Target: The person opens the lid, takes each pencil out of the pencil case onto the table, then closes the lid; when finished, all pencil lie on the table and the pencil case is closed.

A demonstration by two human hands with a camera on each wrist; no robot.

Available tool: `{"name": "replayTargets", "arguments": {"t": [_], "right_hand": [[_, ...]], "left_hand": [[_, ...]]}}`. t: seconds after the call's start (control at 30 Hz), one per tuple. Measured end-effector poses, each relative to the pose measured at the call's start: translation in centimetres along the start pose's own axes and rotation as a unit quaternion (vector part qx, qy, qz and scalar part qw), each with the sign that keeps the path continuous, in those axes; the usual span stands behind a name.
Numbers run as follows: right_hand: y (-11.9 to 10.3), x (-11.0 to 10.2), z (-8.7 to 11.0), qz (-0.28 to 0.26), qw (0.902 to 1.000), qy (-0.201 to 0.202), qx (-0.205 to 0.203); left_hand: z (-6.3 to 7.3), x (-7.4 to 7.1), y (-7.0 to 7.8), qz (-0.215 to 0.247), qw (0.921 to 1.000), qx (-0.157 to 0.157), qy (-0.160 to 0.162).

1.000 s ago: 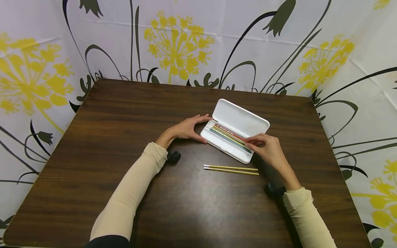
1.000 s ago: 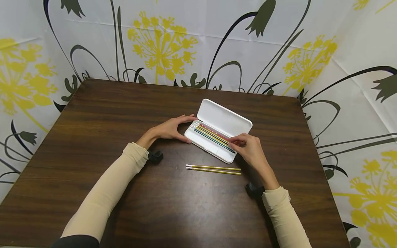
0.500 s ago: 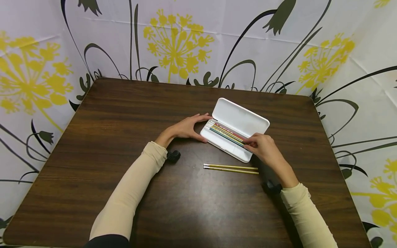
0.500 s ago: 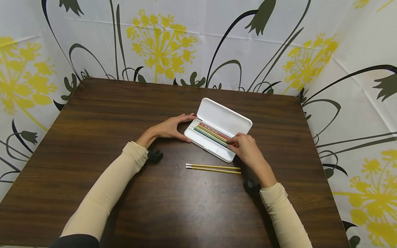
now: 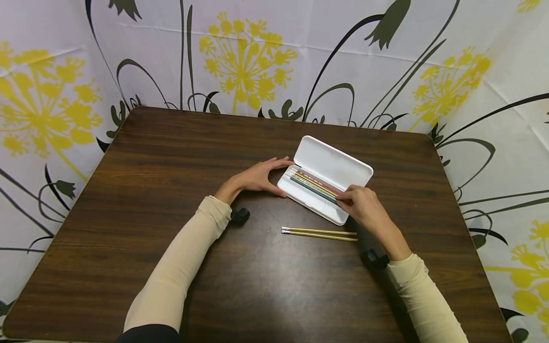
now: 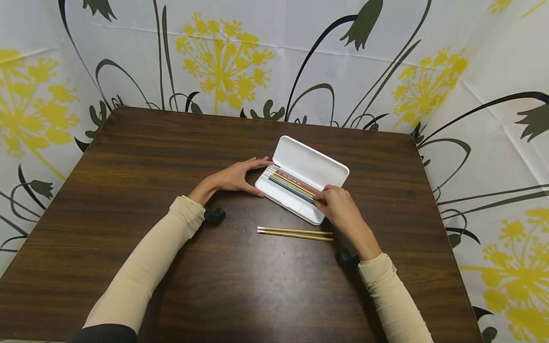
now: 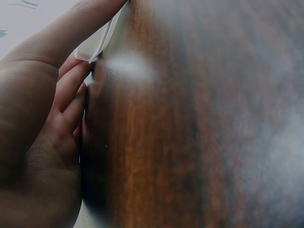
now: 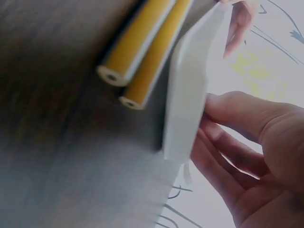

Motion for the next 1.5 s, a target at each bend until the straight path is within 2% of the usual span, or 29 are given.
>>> {"name": "replayTargets", "arguments": {"t": [0.33, 0.5, 0.63, 0.73, 0.9, 1.13, 1.37, 1.5], "right_hand": [[0.8, -0.1, 0.7, -0.018, 0.9986, 0.046, 0.019], [1.1, -0.3, 0.7, -0.072, 0.9965, 0.029, 0.03], [1.2, -0.5, 0.6, -0.088, 0.9959, 0.012, 0.019], [1.2, -0.8, 0.8, -0.101, 0.9946, 0.024, 0.009], [1.6, -2.2, 1.2, -0.153, 0.9864, 0.06, 0.002], [1.7, -5.9, 1.8, -0.195, 0.9759, 0.096, -0.005], [-0.6, -7.2, 2.2, -0.213, 0.9746, 0.07, -0.013], [-2.1, -7.1, 3.0, -0.244, 0.9689, 0.032, -0.028]], "left_hand": [[0.3, 0.1, 0.1, 0.008, 0.9999, -0.009, -0.002], [0.3, 0.0, 0.0, 0.002, 1.0, -0.009, 0.0], [0.3, -0.1, 0.1, 0.002, 0.9999, -0.012, -0.001], [0.3, -0.1, 0.2, 0.002, 0.9999, -0.011, -0.002], [0.2, -0.1, 0.1, 0.0, 1.0, -0.006, 0.0], [0.4, -0.1, -0.2, 0.001, 0.9998, -0.021, -0.003], [0.3, 0.0, -0.1, 0.0, 0.9999, -0.016, -0.004], [0.2, -0.1, -0.1, -0.001, 0.9999, -0.016, -0.002]]}}
Point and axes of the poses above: each hand's wrist, its own z-axis away from the middle knuckle, its own x-axis out of the palm, y = z × x, the point moved 10 cm from there along -z, towards the middle knuckle, and after that the axes turned 7 degrees about -z, right-handed, at the moved point
